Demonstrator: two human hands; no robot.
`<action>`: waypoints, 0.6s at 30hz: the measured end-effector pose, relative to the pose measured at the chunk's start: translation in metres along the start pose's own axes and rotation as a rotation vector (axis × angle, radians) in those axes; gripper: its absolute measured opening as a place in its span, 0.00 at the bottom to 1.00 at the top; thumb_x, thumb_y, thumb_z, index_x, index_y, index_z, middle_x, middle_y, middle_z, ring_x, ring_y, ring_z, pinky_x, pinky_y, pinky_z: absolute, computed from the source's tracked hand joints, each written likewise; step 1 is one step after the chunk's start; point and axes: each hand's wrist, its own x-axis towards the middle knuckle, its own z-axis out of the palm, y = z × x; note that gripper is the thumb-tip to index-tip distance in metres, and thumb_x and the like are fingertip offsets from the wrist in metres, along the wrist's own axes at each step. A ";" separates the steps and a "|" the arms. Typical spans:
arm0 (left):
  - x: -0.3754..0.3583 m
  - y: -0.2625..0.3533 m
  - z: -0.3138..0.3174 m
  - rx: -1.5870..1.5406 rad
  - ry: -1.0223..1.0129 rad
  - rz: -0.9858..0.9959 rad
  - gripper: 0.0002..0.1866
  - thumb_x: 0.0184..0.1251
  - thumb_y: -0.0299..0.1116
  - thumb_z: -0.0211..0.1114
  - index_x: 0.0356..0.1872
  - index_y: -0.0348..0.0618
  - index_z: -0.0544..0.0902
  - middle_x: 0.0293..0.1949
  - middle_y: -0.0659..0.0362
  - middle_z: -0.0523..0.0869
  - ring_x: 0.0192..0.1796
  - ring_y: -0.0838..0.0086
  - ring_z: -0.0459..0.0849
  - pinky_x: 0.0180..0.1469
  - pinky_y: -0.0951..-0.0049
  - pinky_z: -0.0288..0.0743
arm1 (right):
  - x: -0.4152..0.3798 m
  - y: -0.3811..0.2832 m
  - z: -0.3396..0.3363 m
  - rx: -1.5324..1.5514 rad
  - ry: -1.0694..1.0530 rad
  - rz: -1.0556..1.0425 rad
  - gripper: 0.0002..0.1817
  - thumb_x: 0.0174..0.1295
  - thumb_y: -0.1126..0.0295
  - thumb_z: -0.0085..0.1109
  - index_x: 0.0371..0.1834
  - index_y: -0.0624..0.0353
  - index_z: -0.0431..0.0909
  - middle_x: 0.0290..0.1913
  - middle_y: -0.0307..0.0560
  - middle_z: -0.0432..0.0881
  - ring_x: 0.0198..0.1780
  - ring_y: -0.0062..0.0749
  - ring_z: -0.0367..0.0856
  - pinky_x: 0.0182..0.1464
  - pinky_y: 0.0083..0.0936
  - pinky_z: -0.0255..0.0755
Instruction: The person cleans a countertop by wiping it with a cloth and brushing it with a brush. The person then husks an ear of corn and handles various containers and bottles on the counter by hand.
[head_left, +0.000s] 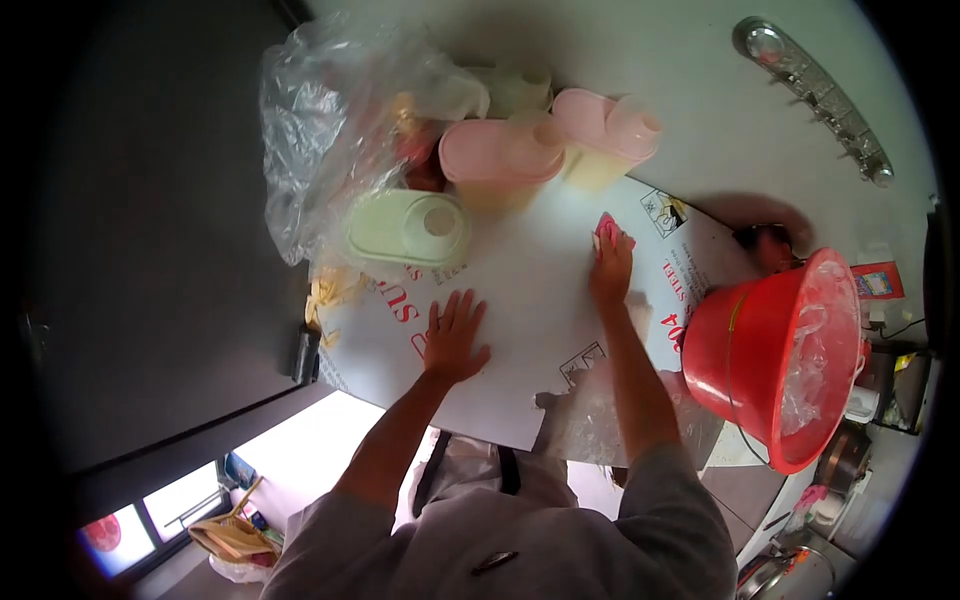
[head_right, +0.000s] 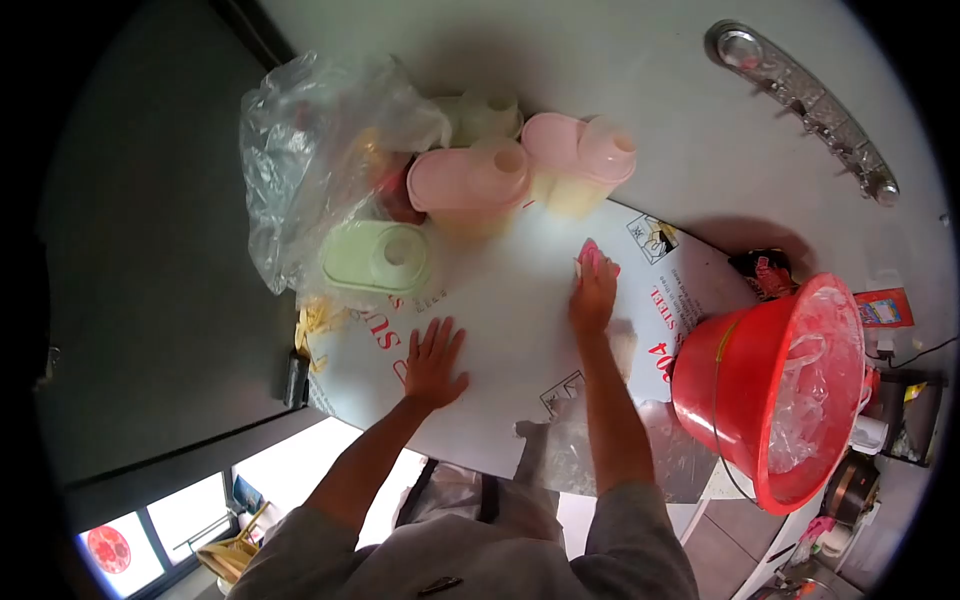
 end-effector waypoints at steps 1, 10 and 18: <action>0.002 0.000 0.001 0.013 0.040 0.014 0.44 0.55 0.51 0.66 0.74 0.51 0.61 0.78 0.53 0.51 0.80 0.57 0.46 0.77 0.44 0.38 | -0.008 -0.024 -0.011 0.026 -0.058 0.003 0.18 0.64 0.78 0.51 0.57 0.63 0.76 0.50 0.55 0.78 0.52 0.54 0.74 0.59 0.43 0.68; 0.002 -0.001 -0.001 0.006 -0.013 0.016 0.45 0.56 0.51 0.66 0.75 0.52 0.59 0.79 0.53 0.49 0.80 0.57 0.44 0.77 0.44 0.37 | 0.016 0.034 -0.008 0.048 -0.127 0.028 0.18 0.64 0.74 0.51 0.57 0.63 0.74 0.45 0.57 0.78 0.48 0.54 0.75 0.57 0.46 0.68; 0.005 0.003 -0.003 0.043 -0.044 -0.014 0.43 0.57 0.52 0.64 0.75 0.52 0.61 0.78 0.54 0.51 0.80 0.57 0.45 0.77 0.43 0.38 | -0.008 -0.005 -0.021 0.208 -0.091 -0.048 0.15 0.58 0.79 0.54 0.49 0.66 0.79 0.51 0.54 0.80 0.54 0.53 0.76 0.58 0.43 0.70</action>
